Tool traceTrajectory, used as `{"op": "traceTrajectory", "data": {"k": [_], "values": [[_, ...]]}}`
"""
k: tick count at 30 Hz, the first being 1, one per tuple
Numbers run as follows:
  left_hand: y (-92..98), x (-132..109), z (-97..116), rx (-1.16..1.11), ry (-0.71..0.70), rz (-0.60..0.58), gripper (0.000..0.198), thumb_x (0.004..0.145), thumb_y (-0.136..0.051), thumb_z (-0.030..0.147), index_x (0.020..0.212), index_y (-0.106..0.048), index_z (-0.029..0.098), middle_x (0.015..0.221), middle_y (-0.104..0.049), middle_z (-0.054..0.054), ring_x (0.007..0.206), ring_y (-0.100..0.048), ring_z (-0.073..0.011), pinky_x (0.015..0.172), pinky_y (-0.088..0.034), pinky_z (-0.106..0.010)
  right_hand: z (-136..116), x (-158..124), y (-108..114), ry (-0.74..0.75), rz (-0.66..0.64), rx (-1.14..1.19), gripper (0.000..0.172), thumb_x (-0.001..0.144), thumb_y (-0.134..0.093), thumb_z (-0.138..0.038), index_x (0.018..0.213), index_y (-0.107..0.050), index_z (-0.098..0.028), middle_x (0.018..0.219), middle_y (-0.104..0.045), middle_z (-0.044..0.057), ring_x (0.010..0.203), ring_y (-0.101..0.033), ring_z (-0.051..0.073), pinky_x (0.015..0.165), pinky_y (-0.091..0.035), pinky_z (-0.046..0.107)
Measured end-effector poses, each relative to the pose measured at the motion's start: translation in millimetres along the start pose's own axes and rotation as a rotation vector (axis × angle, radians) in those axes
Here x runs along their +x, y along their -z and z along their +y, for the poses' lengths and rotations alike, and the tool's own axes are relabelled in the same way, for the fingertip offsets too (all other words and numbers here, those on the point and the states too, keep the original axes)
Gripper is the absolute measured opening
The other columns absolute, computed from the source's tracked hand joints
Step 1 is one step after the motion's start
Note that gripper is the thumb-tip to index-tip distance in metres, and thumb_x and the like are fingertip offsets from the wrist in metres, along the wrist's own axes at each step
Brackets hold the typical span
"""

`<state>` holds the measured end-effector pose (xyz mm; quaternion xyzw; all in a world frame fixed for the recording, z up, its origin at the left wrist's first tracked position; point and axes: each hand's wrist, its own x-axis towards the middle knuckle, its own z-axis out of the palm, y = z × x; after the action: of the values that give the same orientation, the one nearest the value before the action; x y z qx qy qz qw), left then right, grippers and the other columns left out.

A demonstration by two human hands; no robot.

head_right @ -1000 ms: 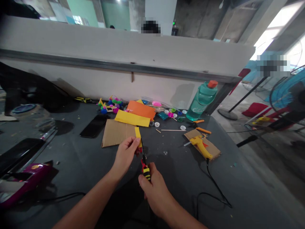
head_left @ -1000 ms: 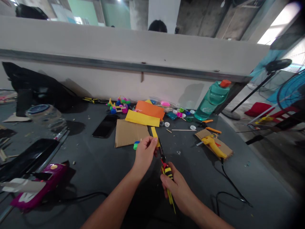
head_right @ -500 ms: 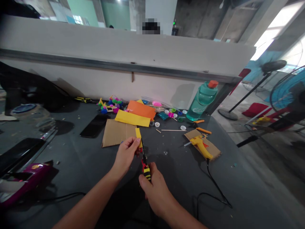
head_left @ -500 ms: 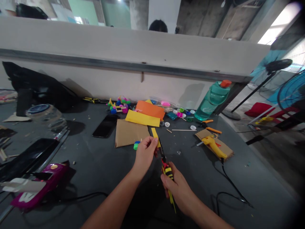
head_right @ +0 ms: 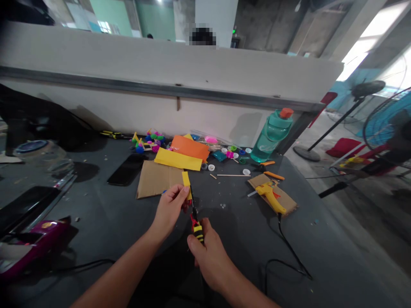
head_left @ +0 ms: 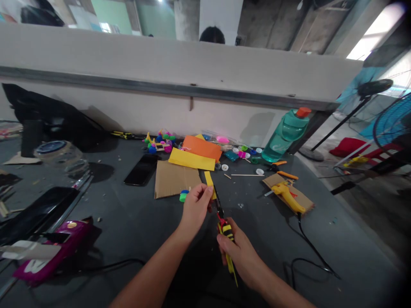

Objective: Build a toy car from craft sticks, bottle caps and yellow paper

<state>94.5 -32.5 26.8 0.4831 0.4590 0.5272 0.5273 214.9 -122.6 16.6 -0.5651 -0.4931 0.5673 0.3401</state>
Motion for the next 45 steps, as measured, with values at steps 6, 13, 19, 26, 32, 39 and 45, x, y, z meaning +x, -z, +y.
{"op": "traceTrajectory", "data": {"k": [6,13,19,26,32,39,45], "values": [[0.6,0,-3,0.011,-0.001,-0.026,0.033,0.083,-0.056,0.045,0.065,-0.051,0.018,0.054,-0.046,0.004,0.048,-0.042,-0.0085,0.044,-0.036,-0.019,0,0,2,0.003,-0.005,-0.008,0.015,0.085,-0.044,-0.028,0.098,-0.043,-0.019,0.065,-0.046,-0.006,0.046,-0.045,0.007,0.044,-0.039,0.019],[-0.6,-1,-2,-0.037,0.014,-0.025,0.034,0.081,-0.058,0.045,0.063,-0.05,0.017,0.052,-0.046,0.005,0.046,-0.042,-0.008,0.043,-0.036,-0.019,-5,-2,1,-0.001,0.011,-0.112,0.015,0.087,-0.043,-0.03,0.097,-0.043,-0.019,0.059,-0.045,-0.007,0.046,-0.045,0.008,0.045,-0.038,0.019],[0.2,-3,6,-0.083,0.046,-0.031,0.036,0.079,-0.059,0.047,0.061,-0.049,0.018,0.049,-0.044,0.005,0.043,-0.041,-0.0081,0.04,-0.034,-0.019,-12,-2,3,0.082,0.051,-0.269,0.013,0.085,-0.045,-0.023,0.096,-0.046,-0.019,0.063,-0.048,-0.004,0.052,-0.047,0.01,0.051,-0.039,0.021],[4.1,-1,8,-0.079,0.012,0.03,0.034,0.08,-0.057,0.046,0.062,-0.049,0.018,0.049,-0.044,0.006,0.042,-0.042,-0.0083,0.04,-0.035,-0.019,-12,-5,2,0.125,0.061,-0.345,0.014,0.084,-0.045,-0.023,0.097,-0.048,-0.017,0.078,-0.056,0.002,0.065,-0.053,0.013,0.061,-0.042,0.024],[2.1,-1,8,-0.021,-0.018,0.032,0.033,0.081,-0.057,0.045,0.063,-0.049,0.018,0.049,-0.043,0.006,0.043,-0.041,-0.008,0.041,-0.035,-0.018,-14,-5,1,0.107,0.05,-0.318,0.016,0.084,-0.045,-0.023,0.099,-0.047,-0.017,0.078,-0.056,0.002,0.065,-0.053,0.013,0.059,-0.042,0.024],[1.4,-1,6,-0.041,-0.006,0.026,0.034,0.08,-0.058,0.046,0.063,-0.049,0.018,0.05,-0.044,0.005,0.045,-0.041,-0.0085,0.042,-0.036,-0.019,-13,-5,2,0.114,0.054,-0.333,0.017,0.085,-0.045,-0.024,0.1,-0.047,-0.017,0.081,-0.056,0.003,0.064,-0.053,0.013,0.058,-0.042,0.024],[1.5,-1,5,-0.044,0.006,0.017,0.035,0.079,-0.059,0.047,0.062,-0.049,0.018,0.05,-0.043,0.005,0.044,-0.041,-0.0083,0.042,-0.035,-0.019,-12,-4,2,0.115,0.07,-0.332,0.015,0.085,-0.046,-0.024,0.099,-0.048,-0.018,0.08,-0.056,0.003,0.065,-0.054,0.013,0.058,-0.042,0.023]]}}
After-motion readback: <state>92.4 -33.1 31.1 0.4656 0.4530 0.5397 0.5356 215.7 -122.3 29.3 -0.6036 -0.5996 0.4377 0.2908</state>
